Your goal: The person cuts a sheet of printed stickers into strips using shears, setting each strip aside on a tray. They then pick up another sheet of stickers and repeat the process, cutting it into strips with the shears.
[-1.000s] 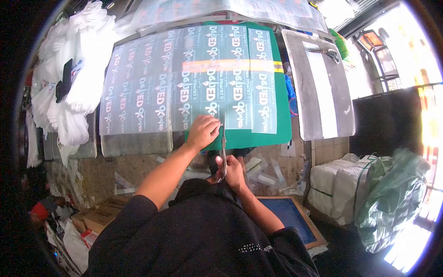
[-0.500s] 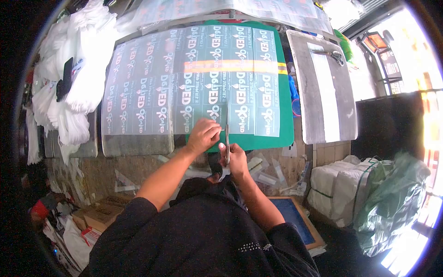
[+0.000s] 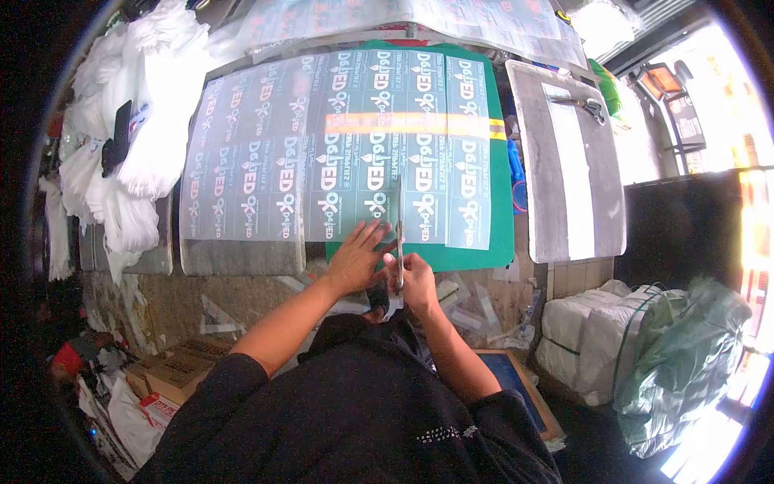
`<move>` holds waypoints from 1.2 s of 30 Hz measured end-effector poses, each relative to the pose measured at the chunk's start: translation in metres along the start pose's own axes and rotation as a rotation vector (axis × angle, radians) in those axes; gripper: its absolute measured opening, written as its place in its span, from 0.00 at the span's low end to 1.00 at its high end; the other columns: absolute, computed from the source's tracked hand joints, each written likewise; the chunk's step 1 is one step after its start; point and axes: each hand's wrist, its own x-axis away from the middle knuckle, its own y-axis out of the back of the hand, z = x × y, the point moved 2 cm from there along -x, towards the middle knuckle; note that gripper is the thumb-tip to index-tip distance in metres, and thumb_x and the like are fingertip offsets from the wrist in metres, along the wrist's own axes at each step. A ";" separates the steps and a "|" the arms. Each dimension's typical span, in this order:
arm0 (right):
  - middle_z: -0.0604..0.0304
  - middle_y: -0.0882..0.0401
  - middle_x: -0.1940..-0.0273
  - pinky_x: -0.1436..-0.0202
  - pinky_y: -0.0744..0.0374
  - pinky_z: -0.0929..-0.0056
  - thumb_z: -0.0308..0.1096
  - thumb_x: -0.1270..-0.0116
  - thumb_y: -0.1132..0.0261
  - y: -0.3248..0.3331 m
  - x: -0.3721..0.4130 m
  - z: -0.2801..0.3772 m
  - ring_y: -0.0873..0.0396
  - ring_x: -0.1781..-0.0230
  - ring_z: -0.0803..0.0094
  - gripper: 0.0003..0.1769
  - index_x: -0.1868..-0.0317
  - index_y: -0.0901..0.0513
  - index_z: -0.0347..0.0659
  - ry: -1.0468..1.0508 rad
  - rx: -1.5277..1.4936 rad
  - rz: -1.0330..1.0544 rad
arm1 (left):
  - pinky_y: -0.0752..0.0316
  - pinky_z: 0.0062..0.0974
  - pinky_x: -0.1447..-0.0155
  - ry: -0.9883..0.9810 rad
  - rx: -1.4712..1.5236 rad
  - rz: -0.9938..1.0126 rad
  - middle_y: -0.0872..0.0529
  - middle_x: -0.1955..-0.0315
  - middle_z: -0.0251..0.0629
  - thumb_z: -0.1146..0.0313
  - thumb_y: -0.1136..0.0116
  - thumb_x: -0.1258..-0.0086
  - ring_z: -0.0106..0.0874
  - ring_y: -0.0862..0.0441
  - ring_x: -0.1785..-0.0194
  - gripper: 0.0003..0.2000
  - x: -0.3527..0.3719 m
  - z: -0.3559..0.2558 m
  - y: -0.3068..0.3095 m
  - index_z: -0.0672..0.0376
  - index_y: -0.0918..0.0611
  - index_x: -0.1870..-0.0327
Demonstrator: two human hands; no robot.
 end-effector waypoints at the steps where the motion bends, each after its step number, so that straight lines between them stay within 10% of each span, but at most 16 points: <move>1: 0.64 0.24 0.78 0.78 0.27 0.79 0.50 0.33 0.29 0.000 0.001 0.001 0.24 0.80 0.79 0.24 0.61 0.24 0.34 -0.001 0.000 0.000 | 0.50 0.50 0.21 0.014 -0.017 0.060 0.34 0.31 0.45 0.51 0.38 0.35 0.46 0.43 0.24 0.31 -0.001 -0.001 0.001 0.48 0.29 0.30; 36: 0.64 0.25 0.80 0.79 0.29 0.78 0.52 0.33 0.29 -0.009 -0.056 0.031 0.27 0.82 0.78 0.25 0.62 0.23 0.34 0.060 0.035 -0.068 | 0.50 0.52 0.22 0.036 -0.057 0.199 0.35 0.30 0.50 0.41 0.44 0.33 0.50 0.42 0.25 0.28 -0.010 -0.001 0.002 0.49 0.21 0.39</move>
